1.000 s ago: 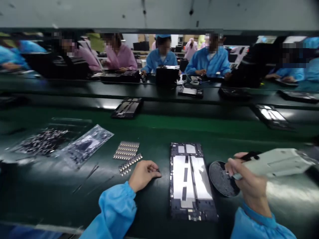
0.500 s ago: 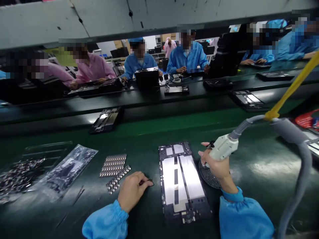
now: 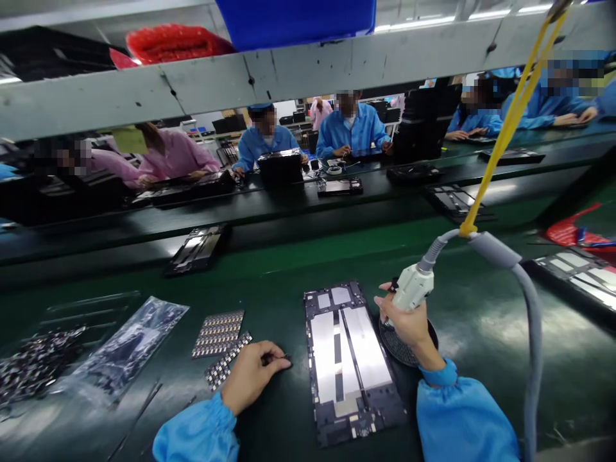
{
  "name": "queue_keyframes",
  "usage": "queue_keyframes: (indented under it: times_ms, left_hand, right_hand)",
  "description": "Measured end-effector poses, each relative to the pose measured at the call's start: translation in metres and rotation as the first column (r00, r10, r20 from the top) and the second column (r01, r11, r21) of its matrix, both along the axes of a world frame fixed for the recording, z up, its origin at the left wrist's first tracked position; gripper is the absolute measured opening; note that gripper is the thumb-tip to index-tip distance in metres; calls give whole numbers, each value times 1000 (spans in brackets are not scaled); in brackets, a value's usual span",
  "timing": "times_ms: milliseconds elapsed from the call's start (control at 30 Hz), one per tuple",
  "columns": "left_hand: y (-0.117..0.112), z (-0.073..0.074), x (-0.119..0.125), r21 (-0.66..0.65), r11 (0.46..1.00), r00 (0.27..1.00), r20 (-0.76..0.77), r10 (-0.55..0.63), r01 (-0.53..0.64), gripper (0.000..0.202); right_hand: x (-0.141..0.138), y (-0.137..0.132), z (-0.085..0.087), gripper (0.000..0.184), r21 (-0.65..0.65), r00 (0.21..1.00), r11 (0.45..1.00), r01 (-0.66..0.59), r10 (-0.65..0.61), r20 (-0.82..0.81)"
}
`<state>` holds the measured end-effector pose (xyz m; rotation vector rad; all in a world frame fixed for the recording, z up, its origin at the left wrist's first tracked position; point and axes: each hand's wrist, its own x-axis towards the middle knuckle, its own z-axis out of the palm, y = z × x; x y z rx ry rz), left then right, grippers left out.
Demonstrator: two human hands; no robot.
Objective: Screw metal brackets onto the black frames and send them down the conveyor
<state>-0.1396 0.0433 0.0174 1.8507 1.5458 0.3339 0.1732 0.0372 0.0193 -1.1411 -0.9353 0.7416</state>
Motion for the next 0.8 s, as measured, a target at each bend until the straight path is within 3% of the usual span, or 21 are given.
queue_keyframes:
  times_ms: [133, 267, 367, 467, 567, 667, 800]
  left_hand:
    - [-2, 5, 1, 41, 998, 997, -63, -37, 39, 20]
    - [-12, 7, 9, 175, 982, 980, -197, -32, 67, 11]
    - [-19, 0, 10, 280, 955, 978, -205, -39, 97, 9]
    - [-28, -15, 9, 429, 900, 995, -85, -43, 76, 9]
    - [-40, -30, 9, 556, 830, 990, 132, -57, -26, 11]
    - [-51, -38, 12, 588, 801, 957, 281, -66, -117, 12]
    - [-55, -40, 15, 579, 795, 943, 332, -29, -179, 11]
  right_hand:
    - [1, -4, 6, 30, 2, 1000, 1000, -4, 4, 26]
    - [-6, -17, 27, 27, 54, 997, 997, 54, -56, 47]
    - [-27, -15, 45, 31, 84, 999, 996, -38, 39, -11]
    - [-63, 0, 56, 30, 79, 977, 974, -212, 213, -10]
    - [-99, 20, 55, 25, 16, 944, 948, -319, 316, 99]
    - [-116, 35, 46, 24, -55, 919, 942, -332, 337, 205]
    - [-118, 42, 36, 24, -78, 918, 951, -300, 310, 248]
